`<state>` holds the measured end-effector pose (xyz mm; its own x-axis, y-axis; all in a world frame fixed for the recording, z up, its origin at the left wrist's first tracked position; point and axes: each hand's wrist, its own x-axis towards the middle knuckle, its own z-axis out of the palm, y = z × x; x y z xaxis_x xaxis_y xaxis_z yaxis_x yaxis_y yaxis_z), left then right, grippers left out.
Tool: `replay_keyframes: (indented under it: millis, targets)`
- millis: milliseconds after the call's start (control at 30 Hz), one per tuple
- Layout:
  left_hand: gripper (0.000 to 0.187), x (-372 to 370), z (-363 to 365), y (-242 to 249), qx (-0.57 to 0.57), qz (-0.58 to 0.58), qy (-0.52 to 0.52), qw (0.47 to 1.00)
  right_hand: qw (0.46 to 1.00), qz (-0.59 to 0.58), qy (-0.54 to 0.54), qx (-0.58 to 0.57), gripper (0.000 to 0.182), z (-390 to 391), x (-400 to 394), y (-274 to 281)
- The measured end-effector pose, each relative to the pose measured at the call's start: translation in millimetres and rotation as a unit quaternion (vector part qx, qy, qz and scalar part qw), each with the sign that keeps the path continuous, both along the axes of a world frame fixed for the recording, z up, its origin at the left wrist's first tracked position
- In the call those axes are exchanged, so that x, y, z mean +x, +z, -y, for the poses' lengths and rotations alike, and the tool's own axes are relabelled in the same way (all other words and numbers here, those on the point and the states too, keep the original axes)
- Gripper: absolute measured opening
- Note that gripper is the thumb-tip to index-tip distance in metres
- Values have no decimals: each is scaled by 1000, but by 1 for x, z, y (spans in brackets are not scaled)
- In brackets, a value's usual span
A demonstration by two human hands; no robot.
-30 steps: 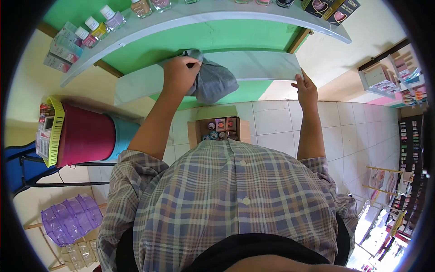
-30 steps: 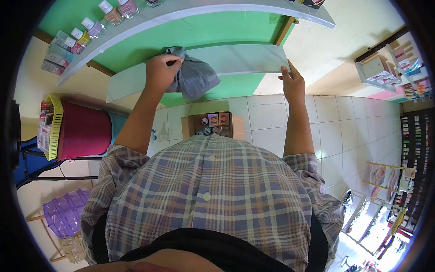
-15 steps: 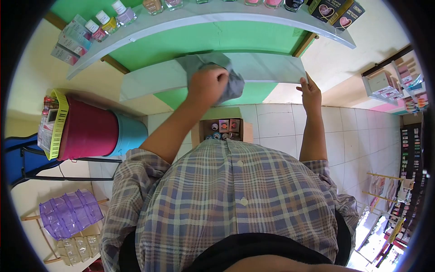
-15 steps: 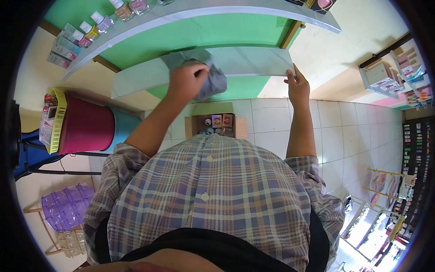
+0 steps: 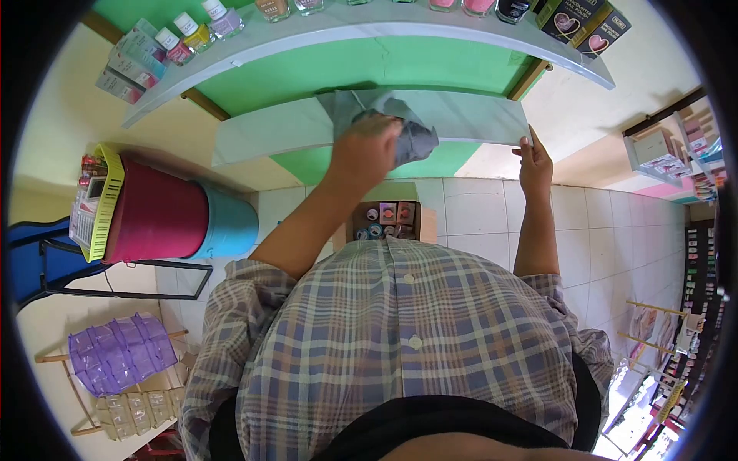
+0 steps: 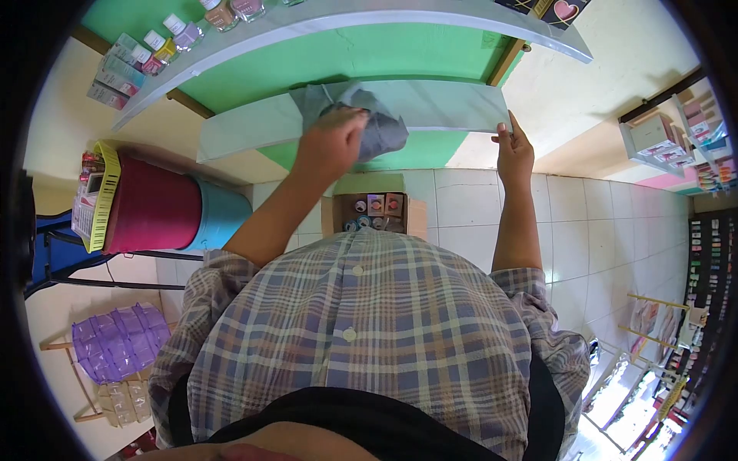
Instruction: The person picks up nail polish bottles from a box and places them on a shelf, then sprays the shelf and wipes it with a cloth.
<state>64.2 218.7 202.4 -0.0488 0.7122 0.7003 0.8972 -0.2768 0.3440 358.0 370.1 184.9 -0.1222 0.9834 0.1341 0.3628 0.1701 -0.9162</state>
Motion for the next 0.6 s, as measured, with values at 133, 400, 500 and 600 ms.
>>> replay_keyframes:
  millis: [133, 400, 500, 600]
  targets:
    - [17, -54, 35, 9, -104, -16, 188, 976, 999, 3, 40, 33, 44, -7, 8, -11]
    - [38, -80, 49, -5, -86, -148, 285, 943, 968, -203, 38, -143, 45, 4, -11, 1]
    - [40, -44, 25, -2, -133, -136, 177, 966, 962, -226, 40, -147, 45, 6, -15, 2]
    - [41, 0, -4, -2, -133, -148, 111, 974, 959, -236, 50, -150, 44, 6, -16, 4]
